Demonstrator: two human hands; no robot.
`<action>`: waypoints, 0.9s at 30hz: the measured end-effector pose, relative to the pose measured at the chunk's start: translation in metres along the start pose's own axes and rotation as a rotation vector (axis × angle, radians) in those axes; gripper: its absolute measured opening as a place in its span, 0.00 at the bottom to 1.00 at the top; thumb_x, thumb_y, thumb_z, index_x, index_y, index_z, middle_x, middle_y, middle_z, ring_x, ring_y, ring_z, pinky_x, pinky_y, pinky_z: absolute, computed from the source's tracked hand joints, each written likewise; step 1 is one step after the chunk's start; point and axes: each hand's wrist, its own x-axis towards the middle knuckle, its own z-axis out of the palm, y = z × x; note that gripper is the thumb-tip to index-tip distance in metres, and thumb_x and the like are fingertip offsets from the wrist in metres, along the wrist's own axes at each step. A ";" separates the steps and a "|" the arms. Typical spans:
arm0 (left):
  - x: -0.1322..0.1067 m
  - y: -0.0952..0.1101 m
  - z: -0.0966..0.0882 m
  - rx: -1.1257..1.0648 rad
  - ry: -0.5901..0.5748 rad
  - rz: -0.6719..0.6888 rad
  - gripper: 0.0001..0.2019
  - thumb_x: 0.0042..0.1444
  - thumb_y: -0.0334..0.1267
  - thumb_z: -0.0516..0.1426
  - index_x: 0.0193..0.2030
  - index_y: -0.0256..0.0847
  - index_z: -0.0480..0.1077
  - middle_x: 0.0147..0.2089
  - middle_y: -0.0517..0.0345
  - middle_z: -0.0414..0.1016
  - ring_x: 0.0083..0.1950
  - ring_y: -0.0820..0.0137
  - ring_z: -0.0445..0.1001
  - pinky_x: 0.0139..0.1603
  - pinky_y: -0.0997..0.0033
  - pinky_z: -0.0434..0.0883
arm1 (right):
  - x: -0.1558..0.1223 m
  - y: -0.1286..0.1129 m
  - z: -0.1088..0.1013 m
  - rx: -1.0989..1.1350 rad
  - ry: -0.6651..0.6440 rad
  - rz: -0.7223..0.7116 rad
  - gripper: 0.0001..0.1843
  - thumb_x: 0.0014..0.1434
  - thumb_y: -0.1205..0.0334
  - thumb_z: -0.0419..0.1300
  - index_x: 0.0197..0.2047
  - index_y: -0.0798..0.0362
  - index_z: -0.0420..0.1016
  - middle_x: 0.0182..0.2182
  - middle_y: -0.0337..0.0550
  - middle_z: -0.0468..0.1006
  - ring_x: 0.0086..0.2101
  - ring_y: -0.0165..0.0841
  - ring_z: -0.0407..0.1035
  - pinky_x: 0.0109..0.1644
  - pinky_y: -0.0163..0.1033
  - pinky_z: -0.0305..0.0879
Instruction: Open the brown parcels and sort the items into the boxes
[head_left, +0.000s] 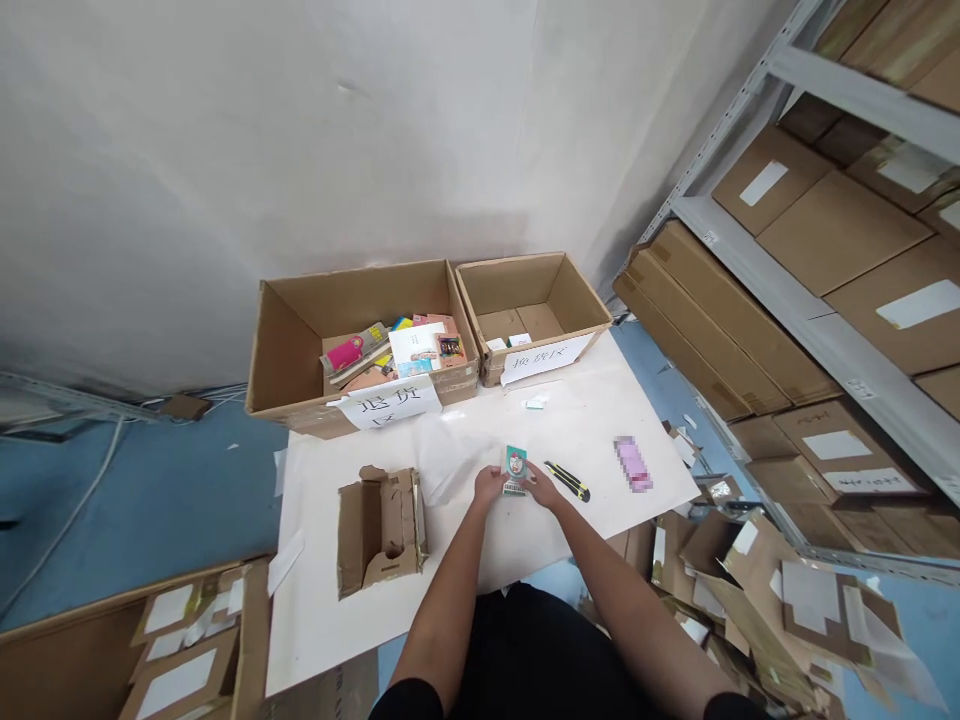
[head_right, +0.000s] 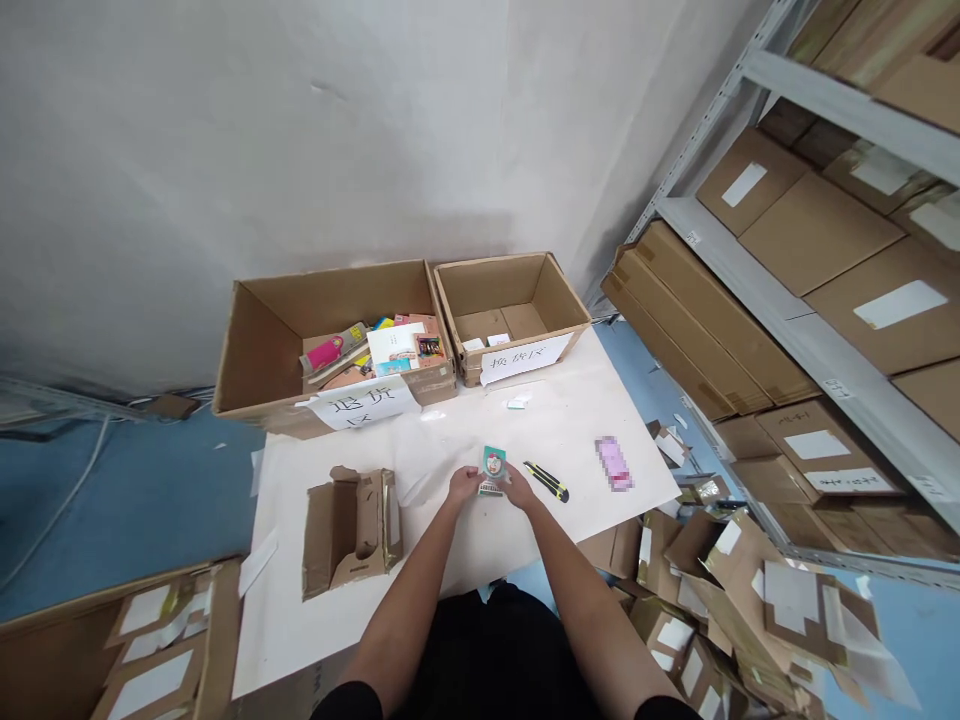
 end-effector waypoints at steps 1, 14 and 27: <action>-0.006 0.004 -0.001 -0.033 -0.018 0.010 0.13 0.44 0.42 0.72 0.31 0.40 0.75 0.34 0.54 0.83 0.43 0.58 0.82 0.48 0.62 0.74 | -0.003 -0.003 -0.004 0.103 0.014 0.073 0.41 0.54 0.44 0.69 0.69 0.45 0.69 0.67 0.53 0.70 0.64 0.50 0.66 0.65 0.56 0.64; -0.138 0.191 -0.076 -0.448 -0.196 0.563 0.39 0.41 0.50 0.76 0.61 0.42 0.75 0.61 0.43 0.79 0.54 0.58 0.81 0.49 0.64 0.77 | -0.055 -0.225 -0.107 0.618 -0.143 -0.403 0.30 0.48 0.49 0.77 0.52 0.48 0.76 0.41 0.41 0.84 0.41 0.37 0.79 0.48 0.43 0.75; -0.256 0.255 -0.090 -0.156 0.395 0.937 0.29 0.50 0.52 0.71 0.57 0.43 0.78 0.59 0.45 0.80 0.58 0.55 0.79 0.58 0.55 0.76 | -0.117 -0.310 -0.099 0.605 -0.170 -0.681 0.32 0.57 0.49 0.69 0.62 0.45 0.69 0.47 0.44 0.86 0.49 0.42 0.80 0.57 0.53 0.76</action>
